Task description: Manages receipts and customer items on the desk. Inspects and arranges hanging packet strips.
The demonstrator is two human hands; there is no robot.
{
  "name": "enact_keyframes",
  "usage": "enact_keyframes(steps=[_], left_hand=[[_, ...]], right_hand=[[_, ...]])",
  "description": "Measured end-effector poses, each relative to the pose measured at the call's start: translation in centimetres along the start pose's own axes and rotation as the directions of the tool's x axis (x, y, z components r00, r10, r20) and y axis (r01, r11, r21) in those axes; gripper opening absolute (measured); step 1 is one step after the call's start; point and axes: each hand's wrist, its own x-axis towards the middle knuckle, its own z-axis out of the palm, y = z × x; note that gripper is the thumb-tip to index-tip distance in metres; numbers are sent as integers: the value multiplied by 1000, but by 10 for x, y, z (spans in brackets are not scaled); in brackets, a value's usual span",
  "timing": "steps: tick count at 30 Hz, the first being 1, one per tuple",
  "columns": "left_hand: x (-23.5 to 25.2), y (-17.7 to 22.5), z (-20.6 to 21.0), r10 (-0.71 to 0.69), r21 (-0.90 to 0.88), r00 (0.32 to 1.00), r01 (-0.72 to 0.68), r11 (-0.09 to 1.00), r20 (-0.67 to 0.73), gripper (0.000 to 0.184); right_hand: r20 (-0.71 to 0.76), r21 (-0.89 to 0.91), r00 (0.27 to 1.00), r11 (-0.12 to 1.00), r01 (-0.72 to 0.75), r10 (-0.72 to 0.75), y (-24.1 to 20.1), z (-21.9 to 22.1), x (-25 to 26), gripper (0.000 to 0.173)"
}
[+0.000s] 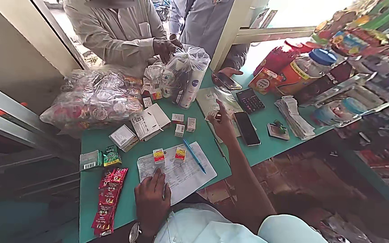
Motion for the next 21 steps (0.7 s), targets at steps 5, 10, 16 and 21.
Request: enact_keyframes(steps=[5,10,16,21], left_hand=[[0,-1,2,14,28,1000,-14,1000,-10,40],[1,-1,2,12,44,1000,-12,999,-6,40],[1,-1,1,10,39,1000,-10,999,-5,39],[0,-1,2,-3,24,1000,2,1000,11,38]], right_hand=[[192,-206,981,978,39,1,24,9,28,48],[411,-302,899,907,292,-153,8,25,35,65],[592,-428,794,781,454,-138,-5,47,47,64],[516,-197,737,777,599,-437,-16,58,30,31]])
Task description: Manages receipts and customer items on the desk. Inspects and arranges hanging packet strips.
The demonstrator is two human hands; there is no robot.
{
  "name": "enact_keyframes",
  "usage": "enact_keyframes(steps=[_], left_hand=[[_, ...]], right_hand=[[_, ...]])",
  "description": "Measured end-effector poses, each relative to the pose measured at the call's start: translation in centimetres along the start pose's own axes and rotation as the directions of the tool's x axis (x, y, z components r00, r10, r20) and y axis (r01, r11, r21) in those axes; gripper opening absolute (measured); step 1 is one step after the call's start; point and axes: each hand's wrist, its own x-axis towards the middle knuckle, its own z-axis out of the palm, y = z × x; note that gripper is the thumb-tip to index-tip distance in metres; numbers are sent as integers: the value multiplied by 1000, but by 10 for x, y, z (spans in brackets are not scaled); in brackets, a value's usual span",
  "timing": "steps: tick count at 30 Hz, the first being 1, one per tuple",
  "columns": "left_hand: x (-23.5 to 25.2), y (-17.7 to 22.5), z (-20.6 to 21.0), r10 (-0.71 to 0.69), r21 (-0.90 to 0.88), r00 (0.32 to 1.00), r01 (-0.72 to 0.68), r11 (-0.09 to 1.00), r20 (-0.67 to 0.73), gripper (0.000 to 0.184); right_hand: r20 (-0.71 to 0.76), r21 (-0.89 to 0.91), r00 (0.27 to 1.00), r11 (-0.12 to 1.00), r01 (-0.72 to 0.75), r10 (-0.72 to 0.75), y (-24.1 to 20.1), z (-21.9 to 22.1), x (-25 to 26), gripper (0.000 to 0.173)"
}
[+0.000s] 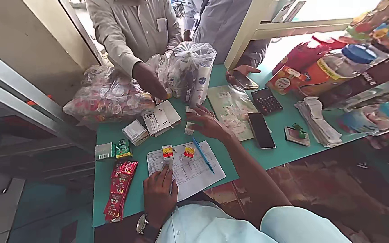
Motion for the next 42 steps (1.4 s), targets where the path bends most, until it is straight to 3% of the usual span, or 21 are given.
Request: enact_keyframes(steps=[3,6,8,11,12,15,17,19,22,27,31,33,35,38,42], left_hand=[[0,-1,-1,2,0,1000,-2,1000,17,37],[-1,-1,-1,-6,-7,1000,7,1000,20,36],[-1,-1,-1,-8,-10,1000,8,1000,11,36],[2,1,0,-5,-20,1000,4,1000,-13,37],[1,2,0,-4,-20,1000,4,1000,-12,36],[1,2,-2,-10,-16,1000,10,1000,5,36],[0,2,-4,-26,-4,999,26,1000,26,36],[-1,1,-5,-29,1,999,29,1000,28,35],[1,3,-3,-8,-20,1000,9,1000,13,37],[1,1,-3,5,-17,1000,-5,1000,3,40],[0,1,-2,0,-9,1000,0,1000,-1,39],[0,1,-1,3,-10,1000,-3,1000,-8,39],[1,1,-1,0,-9,1000,0,1000,-11,38],[1,2,0,0,-7,1000,0,1000,-5,38],[0,1,-3,-8,16,1000,8,1000,-16,36]], right_hand=[[-59,-98,996,993,59,-65,-7,11,0,19],[-68,-89,996,995,51,-57,-20,-2,-8,21],[110,-49,994,998,33,-27,-50,-9,-23,38],[378,-125,924,992,-5,53,-80,7,-43,65],[379,-127,923,992,-10,58,-79,14,-49,60],[199,-109,967,984,-138,157,-66,2,-58,37],[82,-138,971,967,-213,225,-47,-10,-56,35],[72,-164,962,955,-248,262,-34,-13,-49,38],[55,-79,989,988,-129,134,-59,3,-39,34],[343,32,936,997,75,-81,-96,55,-8,66],[354,25,926,991,130,-131,-93,57,-2,56],[299,29,950,996,87,-92,-86,39,-6,56],[142,87,989,995,-49,36,-71,10,-11,54],[-107,138,948,949,-284,300,-36,-29,-18,56],[-136,22,905,914,-405,404,8,-37,-17,51]])
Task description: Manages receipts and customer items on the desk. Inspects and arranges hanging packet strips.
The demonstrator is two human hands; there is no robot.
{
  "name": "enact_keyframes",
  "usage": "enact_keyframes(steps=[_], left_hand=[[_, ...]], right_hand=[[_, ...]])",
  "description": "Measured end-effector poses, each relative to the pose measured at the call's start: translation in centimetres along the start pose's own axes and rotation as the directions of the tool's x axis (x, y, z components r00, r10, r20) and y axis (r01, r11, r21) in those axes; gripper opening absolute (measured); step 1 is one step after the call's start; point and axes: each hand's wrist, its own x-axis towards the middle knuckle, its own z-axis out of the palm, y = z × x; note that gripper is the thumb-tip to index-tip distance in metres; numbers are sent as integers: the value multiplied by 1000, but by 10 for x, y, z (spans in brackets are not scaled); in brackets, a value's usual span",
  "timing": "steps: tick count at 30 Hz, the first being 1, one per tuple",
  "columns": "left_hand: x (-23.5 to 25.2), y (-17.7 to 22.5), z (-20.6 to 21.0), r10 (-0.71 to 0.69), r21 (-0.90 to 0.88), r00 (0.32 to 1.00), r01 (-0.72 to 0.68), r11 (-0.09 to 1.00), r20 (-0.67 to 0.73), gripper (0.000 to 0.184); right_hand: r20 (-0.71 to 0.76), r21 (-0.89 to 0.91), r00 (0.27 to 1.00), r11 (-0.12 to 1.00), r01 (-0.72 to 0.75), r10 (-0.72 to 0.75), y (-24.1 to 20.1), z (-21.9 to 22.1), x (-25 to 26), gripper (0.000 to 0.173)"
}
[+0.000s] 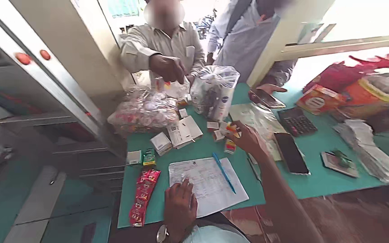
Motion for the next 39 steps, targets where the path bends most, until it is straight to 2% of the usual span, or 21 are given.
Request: enact_keyframes(steps=[3,5,7,8,10,12,16,18,20,23,26,28,30,32,35,37,39], left_hand=[[1,1,0,2,-2,1000,-2,1000,6,34],[0,1,-1,-1,1,1000,0,1000,27,34],[0,1,-2,-4,11,999,3,1000,38,34],[0,1,-1,-4,16,999,3,1000,38,34],[0,2,-1,1,25,1000,-2,1000,27,33],[0,2,0,14,28,1000,-14,999,14,34],[4,0,-8,15,11,999,-16,1000,47,35],[5,2,-9,13,-8,998,-12,1000,64,35],[3,2,-9,7,-17,997,-5,1000,73,35],[5,1,-8,-7,-9,996,8,1000,89,35],[4,5,-10,-22,3,994,22,1000,107,36],[6,5,-12,-33,11,994,32,999,102,34],[6,6,-12,-39,5,994,38,999,105,34],[7,5,-12,-35,1,993,35,999,114,34],[6,5,-11,-32,1,992,32,999,121,34],[5,4,-11,-27,-6,993,28,1000,118,34],[6,4,-12,-21,-17,994,22,1000,107,33]], right_hand=[[15,16,999,999,48,-49,8,-1,2,50],[-49,36,995,996,88,-86,1,-1,4,47],[-108,107,980,979,176,-164,-21,3,11,36],[-93,141,977,968,206,-195,-38,7,17,32],[32,159,976,965,210,-217,-77,20,37,33],[107,97,979,981,166,-176,-116,44,66,37],[147,-51,989,999,19,-11,-170,87,118,53],[150,-29,988,999,-16,20,-173,96,130,50],[89,-6,996,1000,-24,25,-175,89,125,50],[-54,19,998,1000,-13,14,-168,49,89,43],[-12,-8,995,995,-97,97,-128,0,51,41],[32,-71,982,981,-183,185,-100,-17,48,36],[122,-136,967,968,-209,226,-80,-19,56,34],[153,-131,970,977,-168,188,-82,-15,65,33],[68,-73,997,997,26,-21,-114,5,87,24],[105,-24,988,993,113,-110,-144,23,111,23],[169,-9,977,991,133,-130,-166,43,135,28]])
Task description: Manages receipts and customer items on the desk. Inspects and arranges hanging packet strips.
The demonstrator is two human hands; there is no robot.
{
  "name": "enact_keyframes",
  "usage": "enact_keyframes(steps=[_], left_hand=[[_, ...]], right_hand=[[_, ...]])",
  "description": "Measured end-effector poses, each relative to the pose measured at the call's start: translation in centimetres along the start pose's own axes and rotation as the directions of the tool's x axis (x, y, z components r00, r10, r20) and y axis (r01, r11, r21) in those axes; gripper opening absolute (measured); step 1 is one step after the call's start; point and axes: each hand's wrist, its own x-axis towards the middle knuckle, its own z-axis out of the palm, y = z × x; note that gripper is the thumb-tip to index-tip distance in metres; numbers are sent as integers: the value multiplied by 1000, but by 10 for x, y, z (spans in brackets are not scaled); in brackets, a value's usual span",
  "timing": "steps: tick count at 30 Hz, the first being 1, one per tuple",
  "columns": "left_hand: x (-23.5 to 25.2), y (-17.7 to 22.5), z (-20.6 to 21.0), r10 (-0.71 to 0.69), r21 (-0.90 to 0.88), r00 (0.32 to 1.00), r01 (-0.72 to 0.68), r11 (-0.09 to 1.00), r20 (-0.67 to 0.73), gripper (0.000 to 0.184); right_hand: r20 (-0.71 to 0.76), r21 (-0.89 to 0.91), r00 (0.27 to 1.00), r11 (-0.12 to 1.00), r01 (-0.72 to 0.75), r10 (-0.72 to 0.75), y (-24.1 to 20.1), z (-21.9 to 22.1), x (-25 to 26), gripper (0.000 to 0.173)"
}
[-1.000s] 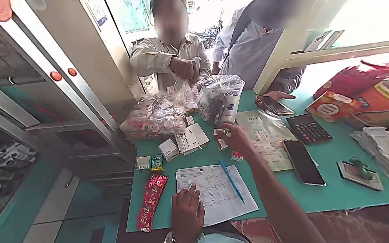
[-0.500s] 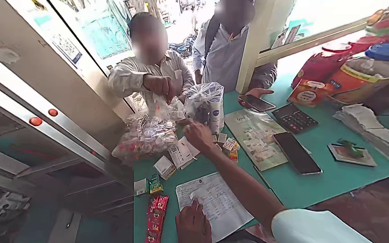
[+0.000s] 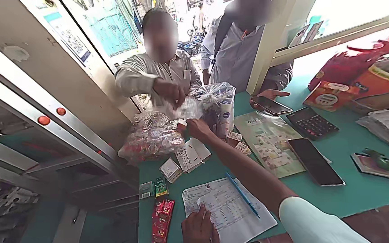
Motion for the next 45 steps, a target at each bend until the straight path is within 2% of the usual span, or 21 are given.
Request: enact_keyframes(steps=[4,9,11,13,17,19,21,22,25,27,29,30,33,34,36,39,41,43,45], left_hand=[[1,-3,1,4,-23,1000,-4,1000,-6,33],[1,-5,4,3,-25,1000,-3,1000,-21,34],[0,-6,5,1,-19,1000,-1,1000,-22,34],[1,-6,4,-1,-24,1000,0,1000,-23,35],[1,-5,5,2,-22,999,-3,1000,-32,35],[-1,-5,6,0,-17,1000,0,1000,-16,34],[-2,-6,6,-3,-14,1000,2,1000,-19,34],[-1,-7,7,-3,-21,1000,3,1000,-22,34],[0,-5,4,-2,-24,1000,1,1000,-27,34],[0,-5,4,-2,-28,999,1,1000,-36,33],[0,-5,3,-10,-34,999,9,999,-35,33],[1,-5,3,-11,-41,999,10,999,-34,34],[-2,-2,4,-5,-43,999,3,999,-47,34],[-3,-3,6,-6,-40,999,4,999,-53,35],[-2,-5,8,-9,-31,998,7,1000,-67,35],[-3,-4,8,-1,-21,998,0,1000,-65,35],[-2,-3,7,8,-12,998,-9,1000,-57,35],[-3,-3,6,7,-4,999,-7,1000,-46,35],[-3,-3,6,4,-2,999,-4,1000,-37,35]], right_hand=[[-2,-23,999,998,53,-53,-18,20,39,35],[167,-120,986,992,32,-12,-24,27,51,37],[124,-116,985,984,136,-122,-9,47,59,41],[97,-93,981,980,178,-169,1,60,66,47],[112,-124,992,990,63,-49,-12,51,49,52],[290,-121,950,989,-79,112,-40,12,23,52],[214,-153,964,980,-126,157,-42,14,16,52],[117,-196,988,977,-81,106,-29,32,25,51],[230,-319,973,947,46,31,-11,32,39,39],[248,-332,962,922,196,-115,5,28,43,34],[182,-292,953,912,287,-241,15,17,40,37],[141,-242,955,927,287,-259,13,3,31,43],[25,-65,954,952,299,-298,20,-46,-16,46],[38,-33,944,943,330,-329,29,-58,-30,47],[161,-17,900,911,412,-405,49,-70,-56,43],[370,16,869,937,348,-329,76,-58,-80,36],[443,42,860,965,261,-252,88,-54,-85,42],[413,127,888,979,162,-201,97,-57,-91,47],[311,197,932,972,130,-188,109,-61,-93,40]])
